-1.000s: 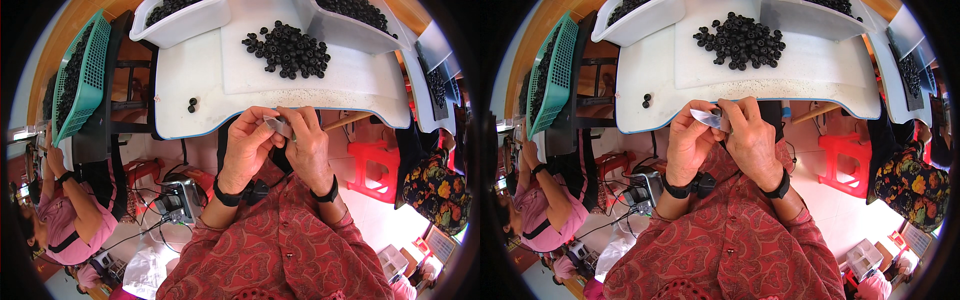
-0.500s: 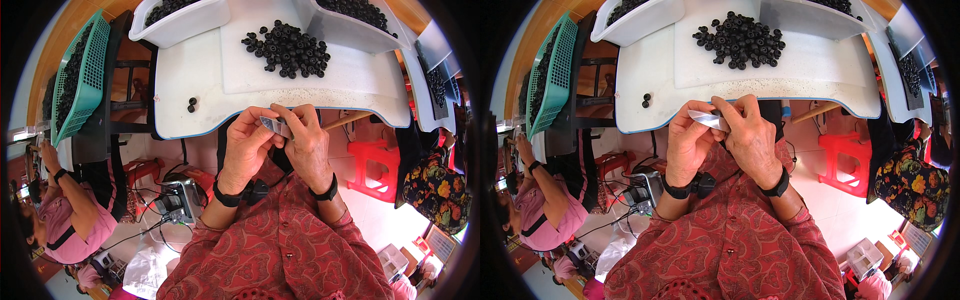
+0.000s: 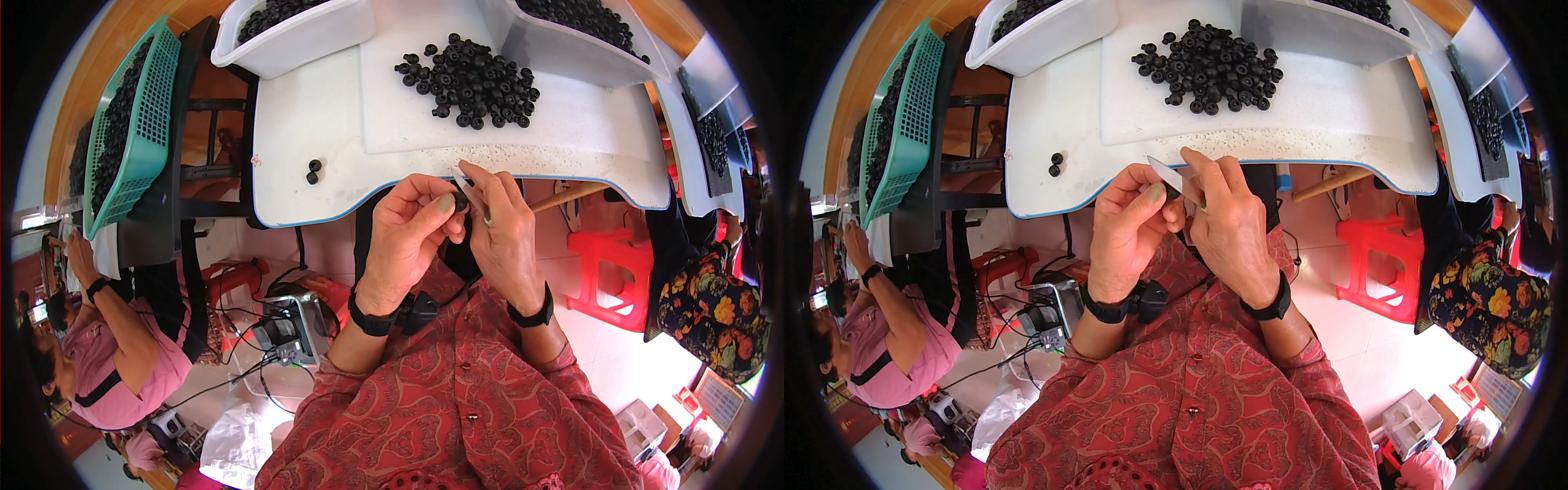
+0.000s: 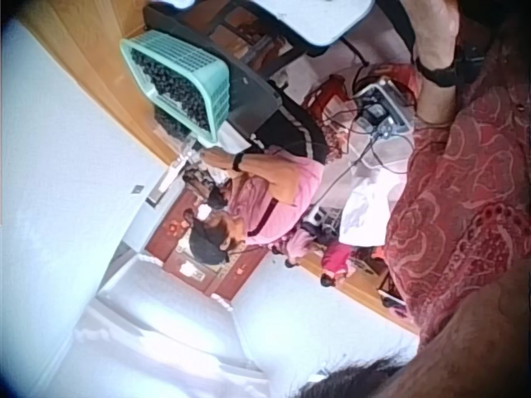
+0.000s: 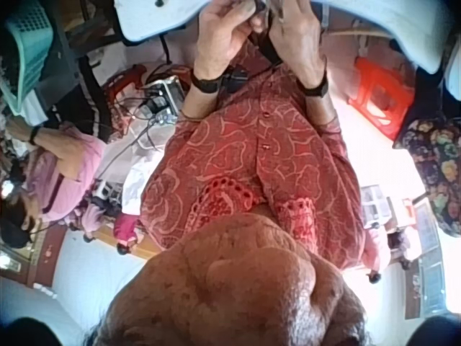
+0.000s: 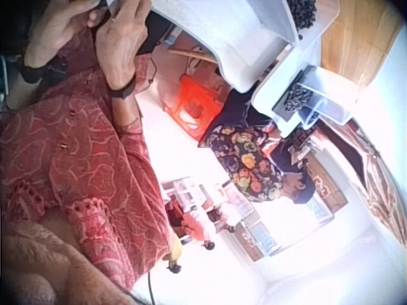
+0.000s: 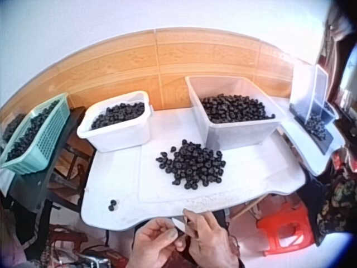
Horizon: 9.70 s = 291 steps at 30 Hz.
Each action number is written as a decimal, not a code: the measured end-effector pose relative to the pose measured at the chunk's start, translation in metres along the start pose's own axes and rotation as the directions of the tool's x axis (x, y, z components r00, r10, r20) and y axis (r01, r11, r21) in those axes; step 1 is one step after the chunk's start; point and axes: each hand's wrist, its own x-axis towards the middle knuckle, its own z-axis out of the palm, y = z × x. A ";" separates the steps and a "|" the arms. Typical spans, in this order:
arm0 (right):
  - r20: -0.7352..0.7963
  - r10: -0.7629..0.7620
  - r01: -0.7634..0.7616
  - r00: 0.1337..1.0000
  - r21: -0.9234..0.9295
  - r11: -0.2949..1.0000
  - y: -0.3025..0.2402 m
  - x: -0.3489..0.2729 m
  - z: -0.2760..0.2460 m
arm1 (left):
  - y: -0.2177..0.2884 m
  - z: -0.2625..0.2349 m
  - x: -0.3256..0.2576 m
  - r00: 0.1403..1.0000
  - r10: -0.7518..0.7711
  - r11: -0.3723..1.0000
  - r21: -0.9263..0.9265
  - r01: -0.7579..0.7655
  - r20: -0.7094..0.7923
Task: The person is slicing small black fruits in half using a small knife.
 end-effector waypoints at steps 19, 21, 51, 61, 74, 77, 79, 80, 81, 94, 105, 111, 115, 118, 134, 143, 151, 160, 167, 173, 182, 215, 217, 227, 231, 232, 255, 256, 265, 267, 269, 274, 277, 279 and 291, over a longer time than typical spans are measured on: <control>0.086 0.113 -0.137 0.990 0.358 0.924 0.009 0.002 -0.004 | 0.001 -0.001 0.000 0.998 0.019 1.000 0.026 -0.018 -0.057; 0.216 0.238 -0.317 0.947 0.513 0.798 -0.015 0.005 -0.019 | 0.000 -0.003 0.000 0.995 0.019 1.000 0.009 -0.019 -0.099; -0.024 0.108 -0.082 0.994 0.502 0.861 -0.013 0.001 0.000 | -0.006 0.006 0.001 0.979 0.064 0.998 0.040 -0.057 -0.192; 0.043 0.291 -0.254 0.956 0.621 0.741 -0.009 -0.001 0.004 | -0.009 0.010 0.004 0.959 0.010 0.999 0.039 0.001 -0.283; -0.001 0.157 -0.137 0.988 0.484 0.865 -0.011 0.001 0.006 | -0.004 0.003 0.004 0.966 -0.041 0.999 0.024 0.049 -0.254; -0.032 0.172 -0.129 0.985 0.535 0.835 -0.013 -0.002 0.010 | -0.006 0.005 0.003 0.963 0.011 0.999 0.042 0.000 -0.268; -0.122 0.165 -0.075 0.979 0.534 0.842 -0.011 -0.003 0.014 | -0.006 0.005 0.001 0.967 0.021 0.999 0.051 -0.009 -0.255; -0.124 0.163 -0.072 0.979 0.534 0.842 -0.013 -0.004 0.013 | -0.005 0.007 0.001 0.967 0.031 0.998 0.053 -0.018 -0.251; -0.070 0.232 -0.146 0.970 0.594 0.791 -0.018 -0.003 0.011 | -0.004 0.007 0.001 0.968 0.042 0.998 0.055 -0.029 -0.248; 0.075 0.359 -0.327 0.930 0.612 0.720 -0.029 -0.004 0.003 | 0.043 0.005 0.028 0.935 0.118 0.981 0.187 -0.057 -0.336; 0.045 0.364 -0.323 0.930 0.570 0.755 -0.017 -0.010 0.003 | 0.194 -0.020 0.157 0.811 0.472 0.877 0.275 -0.393 -0.345; 0.032 0.382 -0.331 0.923 0.572 0.750 -0.006 -0.009 0.006 | 0.156 -0.047 0.147 0.849 0.409 0.900 0.302 -0.315 -0.333; 0.027 0.370 -0.316 0.929 0.581 0.750 -0.005 -0.006 0.007 | 0.105 -0.037 0.124 0.886 0.333 0.904 0.377 -0.202 -0.324; 0.053 0.385 -0.335 0.922 0.609 0.718 -0.010 -0.004 0.007 | 0.071 -0.028 0.111 0.912 0.304 0.804 0.587 -0.091 -0.275; 0.046 0.383 -0.338 0.922 0.575 0.745 0.002 -0.009 0.004 | 0.011 -0.022 0.113 0.904 0.425 -0.096 0.995 -0.010 0.050; 0.083 0.408 -0.378 0.909 0.577 0.724 -0.002 -0.006 -0.001 | 0.019 -0.018 0.075 0.967 0.249 0.759 0.630 -0.162 -0.051; 0.173 0.460 -0.464 0.871 0.596 0.655 -0.007 -0.005 -0.004 | 0.010 -0.008 0.036 0.995 0.094 0.995 0.015 -0.094 0.015; 0.000 0.388 -0.303 0.922 0.626 0.719 -0.011 -0.006 -0.003 | 0.002 -0.001 0.024 0.999 0.029 1.000 0.002 -0.029 0.023; 0.135 0.470 -0.421 0.872 0.696 0.581 -0.021 -0.003 -0.017 | -0.003 0.002 0.019 0.999 0.034 0.998 0.047 -0.034 0.011; 0.168 0.447 -0.421 0.878 0.714 0.560 -0.014 -0.002 -0.019 | -0.005 0.005 0.019 0.997 0.078 0.976 0.202 -0.081 0.023; 0.253 0.445 -0.464 0.859 0.751 0.470 -0.007 -0.003 -0.022 | -0.006 0.008 0.018 0.999 0.037 0.981 0.189 -0.032 -0.020; 0.071 -0.067 0.078 0.995 -0.163 0.984 -0.001 0.004 -0.010 | -0.009 0.009 0.010 1.000 0.006 1.000 -0.006 -0.006 -0.004; 0.071 -0.066 0.077 0.995 -0.167 0.983 -0.001 0.003 -0.010 | -0.009 0.009 0.009 1.000 0.008 1.000 -0.001 -0.008 -0.004; 0.083 -0.055 0.069 0.995 -0.173 0.982 -0.001 0.002 -0.011 | -0.007 0.010 0.007 1.000 -0.011 1.000 0.009 0.011 0.000; 0.069 -0.065 0.076 0.996 -0.168 0.983 -0.001 0.001 -0.010 | -0.007 0.006 0.007 1.000 0.002 0.999 0.040 -0.003 0.019; 0.069 -0.064 0.075 0.996 -0.164 0.984 -0.002 0.002 -0.011 | -0.006 0.006 0.007 1.000 -0.001 0.999 0.040 0.001 0.021; 0.091 -0.035 0.033 0.995 0.018 0.999 0.002 -0.002 -0.007 | -0.003 0.002 0.005 0.999 -0.026 1.000 -0.015 0.026 -0.040; 0.088 -0.033 0.036 0.996 -0.037 0.999 -0.001 -0.002 -0.007 | -0.004 0.002 0.005 0.999 -0.024 1.000 -0.016 0.023 -0.039; 0.106 -0.029 0.043 0.994 -0.135 0.990 -0.007 -0.002 -0.006 | -0.004 0.000 0.004 0.999 -0.023 0.998 -0.049 0.024 0.032; 0.102 -0.035 0.049 0.994 -0.143 0.989 -0.006 -0.002 -0.006 | -0.003 0.001 0.004 0.999 -0.023 0.999 -0.043 0.025 0.038; 0.098 -0.040 0.055 0.994 -0.152 0.987 -0.006 -0.002 -0.006 | -0.003 0.003 0.004 0.999 -0.022 0.998 -0.050 0.023 0.030; 0.086 -0.061 0.077 0.994 -0.197 0.977 -0.009 -0.001 -0.007 | -0.003 -0.002 0.004 0.999 -0.007 1.000 -0.029 0.008 0.045; 0.109 -0.075 0.094 0.991 -0.186 0.978 -0.007 -0.002 -0.008 | -0.002 -0.004 0.003 0.993 0.002 0.999 -0.049 0.004 0.117; 0.147 0.005 0.023 0.989 -0.189 0.982 0.001 0.003 -0.009 | 0.003 0.000 -0.002 0.989 -0.069 0.998 0.020 0.067 0.128; 0.216 0.242 -0.324 0.946 0.680 0.658 -0.024 0.003 -0.018 | -0.003 0.003 0.004 0.994 0.000 1.000 -0.028 -0.003 -0.112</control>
